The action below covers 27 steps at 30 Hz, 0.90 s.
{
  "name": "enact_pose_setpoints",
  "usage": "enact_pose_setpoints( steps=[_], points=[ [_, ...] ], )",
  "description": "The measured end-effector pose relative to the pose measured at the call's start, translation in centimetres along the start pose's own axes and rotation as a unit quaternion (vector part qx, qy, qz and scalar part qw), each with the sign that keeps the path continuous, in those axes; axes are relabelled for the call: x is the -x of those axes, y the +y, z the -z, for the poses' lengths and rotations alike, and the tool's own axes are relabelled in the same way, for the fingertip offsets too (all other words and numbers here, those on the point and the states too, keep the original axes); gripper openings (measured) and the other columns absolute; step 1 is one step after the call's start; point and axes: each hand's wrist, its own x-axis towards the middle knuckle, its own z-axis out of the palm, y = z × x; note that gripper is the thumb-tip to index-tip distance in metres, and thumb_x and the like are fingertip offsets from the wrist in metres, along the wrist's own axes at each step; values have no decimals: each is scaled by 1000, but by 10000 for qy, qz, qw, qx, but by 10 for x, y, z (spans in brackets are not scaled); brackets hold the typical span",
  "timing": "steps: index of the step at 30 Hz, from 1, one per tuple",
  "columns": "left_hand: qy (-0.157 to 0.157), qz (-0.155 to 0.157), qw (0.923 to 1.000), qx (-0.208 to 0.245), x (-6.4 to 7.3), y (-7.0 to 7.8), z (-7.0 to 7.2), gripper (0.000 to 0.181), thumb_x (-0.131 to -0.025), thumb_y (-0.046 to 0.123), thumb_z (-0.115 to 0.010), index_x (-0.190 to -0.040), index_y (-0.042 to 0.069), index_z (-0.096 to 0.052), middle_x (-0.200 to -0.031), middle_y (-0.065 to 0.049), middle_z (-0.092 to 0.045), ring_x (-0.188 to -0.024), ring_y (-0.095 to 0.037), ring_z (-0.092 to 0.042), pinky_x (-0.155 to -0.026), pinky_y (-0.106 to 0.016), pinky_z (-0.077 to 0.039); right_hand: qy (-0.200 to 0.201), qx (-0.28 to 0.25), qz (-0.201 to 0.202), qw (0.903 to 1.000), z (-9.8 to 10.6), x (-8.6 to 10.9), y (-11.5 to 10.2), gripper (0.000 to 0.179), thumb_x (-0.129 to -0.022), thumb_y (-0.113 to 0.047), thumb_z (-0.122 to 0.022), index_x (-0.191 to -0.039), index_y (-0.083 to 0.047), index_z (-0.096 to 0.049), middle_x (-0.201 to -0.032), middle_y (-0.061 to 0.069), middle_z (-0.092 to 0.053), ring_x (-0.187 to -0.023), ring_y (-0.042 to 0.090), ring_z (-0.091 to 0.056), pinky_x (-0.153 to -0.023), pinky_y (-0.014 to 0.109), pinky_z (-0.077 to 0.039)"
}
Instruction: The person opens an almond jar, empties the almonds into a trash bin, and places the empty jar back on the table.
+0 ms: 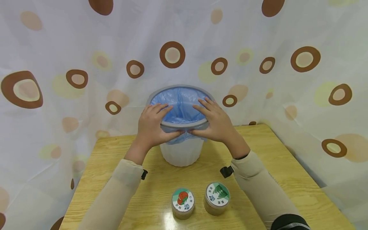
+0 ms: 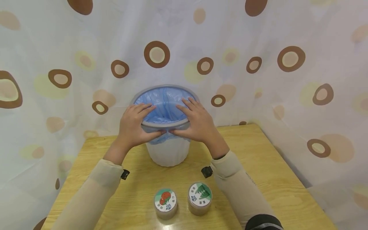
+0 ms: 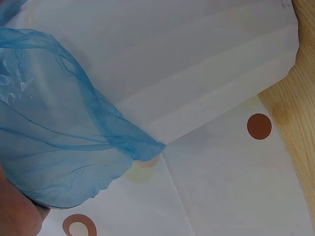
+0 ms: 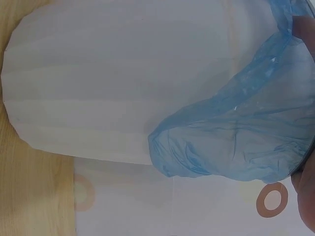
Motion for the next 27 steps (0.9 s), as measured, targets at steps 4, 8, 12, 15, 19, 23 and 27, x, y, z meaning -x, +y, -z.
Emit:
enact_pose_setpoints(
  steps=[4,8,12,15,19,23,27],
  points=[
    [-49,-5,9999,105,1,-1,-1,104,-70,74,-84,-151,14,-61,-149,-10,-64,-140,-40,-57,-124,-62,-36,2,-23,-41,10000,-1,2,0,99,-78,-63,-85,-157,-14,-53,-170,20,-36,-159,43,-31,-126,66,-30],
    [-121,1,9998,147,1,-3,0,111,-70,75,-83,-157,12,-54,-154,-11,-61,-144,-44,-53,-125,-65,-33,28,-53,-40,10000,0,3,-3,102,-77,-64,-85,-159,-13,-51,-171,21,-34,-160,44,-30,-126,67,-29],
    [-170,-33,9998,127,-1,-4,5,115,-70,75,-83,-158,9,-51,-155,-15,-59,-147,-46,-49,-126,-66,-30,130,-15,27,9999,2,1,-4,104,-76,-63,-86,-159,-12,-50,-170,22,-35,-159,47,-29,-126,67,-29],
    [-177,-56,9997,132,-1,-4,6,116,-70,75,-83,-158,7,-50,-156,-19,-56,-150,-47,-46,-127,-65,-29,189,17,60,9998,1,0,-4,106,-75,-62,-87,-159,-11,-50,-169,22,-37,-158,50,-30,-125,67,-30],
    [-173,-63,9997,144,-1,-4,8,118,-70,76,-83,-158,5,-50,-159,-22,-52,-153,-46,-42,-128,-64,-28,268,-8,89,9996,-1,-1,-3,107,-74,-60,-88,-159,-8,-49,-168,22,-39,-157,52,-31,-125,67,-31],
    [-199,-24,9997,172,1,-3,10,118,-70,75,-84,-159,6,-48,-161,-22,-50,-155,-44,-39,-129,-62,-27,337,-68,120,9993,0,-1,-4,109,-73,-59,-90,-158,-5,-50,-166,23,-41,-156,52,-32,-125,66,-32],
    [-232,13,9996,136,3,-1,12,120,-70,76,-83,-161,7,-46,-163,-22,-48,-157,-43,-36,-130,-62,-25,413,-142,157,9989,3,0,-5,111,-72,-57,-92,-159,-3,-47,-165,24,-43,-156,51,-32,-126,64,-31]
  ],
)
